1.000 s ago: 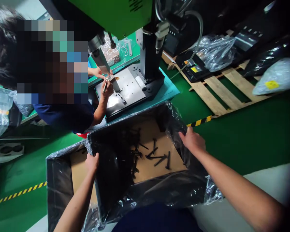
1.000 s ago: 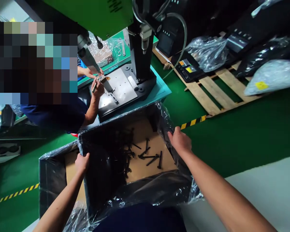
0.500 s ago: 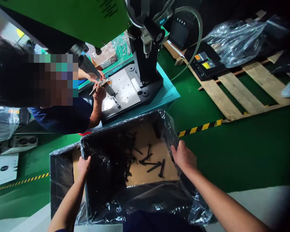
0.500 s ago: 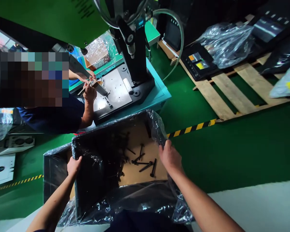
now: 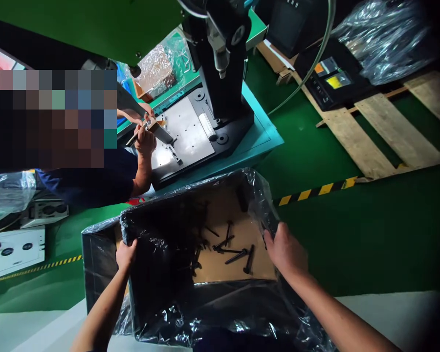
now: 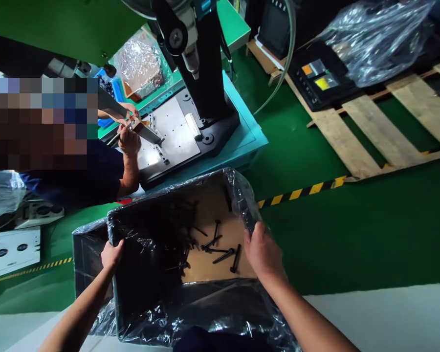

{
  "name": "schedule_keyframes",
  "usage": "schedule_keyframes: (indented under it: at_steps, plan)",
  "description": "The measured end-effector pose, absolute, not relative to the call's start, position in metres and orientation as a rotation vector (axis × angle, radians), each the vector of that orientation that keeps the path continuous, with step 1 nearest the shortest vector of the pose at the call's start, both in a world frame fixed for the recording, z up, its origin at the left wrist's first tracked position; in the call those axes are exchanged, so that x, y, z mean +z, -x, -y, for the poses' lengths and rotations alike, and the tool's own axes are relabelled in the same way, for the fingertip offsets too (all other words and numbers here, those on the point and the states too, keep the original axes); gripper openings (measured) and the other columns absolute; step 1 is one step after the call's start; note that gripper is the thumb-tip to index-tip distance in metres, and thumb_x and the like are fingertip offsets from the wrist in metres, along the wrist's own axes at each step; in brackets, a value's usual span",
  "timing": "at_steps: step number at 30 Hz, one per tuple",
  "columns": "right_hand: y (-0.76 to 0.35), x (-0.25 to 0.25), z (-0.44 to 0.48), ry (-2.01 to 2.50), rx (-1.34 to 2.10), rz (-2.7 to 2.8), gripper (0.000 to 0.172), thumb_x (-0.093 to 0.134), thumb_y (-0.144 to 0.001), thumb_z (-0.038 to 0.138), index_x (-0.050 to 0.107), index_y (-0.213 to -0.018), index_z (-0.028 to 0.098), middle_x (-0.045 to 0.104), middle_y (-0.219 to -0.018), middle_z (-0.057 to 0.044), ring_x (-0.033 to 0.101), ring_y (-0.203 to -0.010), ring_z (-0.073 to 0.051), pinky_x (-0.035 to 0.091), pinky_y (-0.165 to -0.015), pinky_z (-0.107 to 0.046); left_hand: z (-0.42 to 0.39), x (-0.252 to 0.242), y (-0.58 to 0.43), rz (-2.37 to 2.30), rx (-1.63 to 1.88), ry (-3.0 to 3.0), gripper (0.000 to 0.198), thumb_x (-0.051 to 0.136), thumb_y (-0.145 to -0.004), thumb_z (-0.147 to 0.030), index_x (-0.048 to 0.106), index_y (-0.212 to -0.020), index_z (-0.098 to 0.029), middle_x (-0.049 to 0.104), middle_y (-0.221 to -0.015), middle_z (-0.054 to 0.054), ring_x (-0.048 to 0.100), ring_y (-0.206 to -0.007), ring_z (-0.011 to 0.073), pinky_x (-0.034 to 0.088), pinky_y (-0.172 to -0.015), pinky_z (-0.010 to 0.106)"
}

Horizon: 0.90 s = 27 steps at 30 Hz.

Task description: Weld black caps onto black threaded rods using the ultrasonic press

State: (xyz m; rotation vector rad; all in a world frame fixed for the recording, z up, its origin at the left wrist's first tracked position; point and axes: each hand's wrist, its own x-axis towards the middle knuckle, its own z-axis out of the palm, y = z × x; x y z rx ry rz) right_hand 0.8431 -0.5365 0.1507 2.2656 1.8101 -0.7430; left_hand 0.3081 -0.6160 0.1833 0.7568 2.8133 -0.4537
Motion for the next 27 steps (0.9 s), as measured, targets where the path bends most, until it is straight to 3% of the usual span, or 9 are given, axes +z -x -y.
schedule_keyframes:
  at_steps: [27]
  plan:
    - [-0.8439, 0.1544, 0.5324, -2.230, -0.809, -1.728, 0.024, 0.049, -0.095, 0.037, 0.047, -0.103, 0.015, 0.062, -0.081, -0.010, 0.062, -0.069, -0.024, 0.027, -0.048, -0.028, 0.6096, 0.1859, -0.3137, -2.834, -0.486, -0.730, 0.057, 0.049, -0.078, -0.062, 0.062, -0.112, -0.017, 0.070, -0.103, 0.017, 0.066, -0.099, 0.0364, 0.052, -0.083, 0.044]
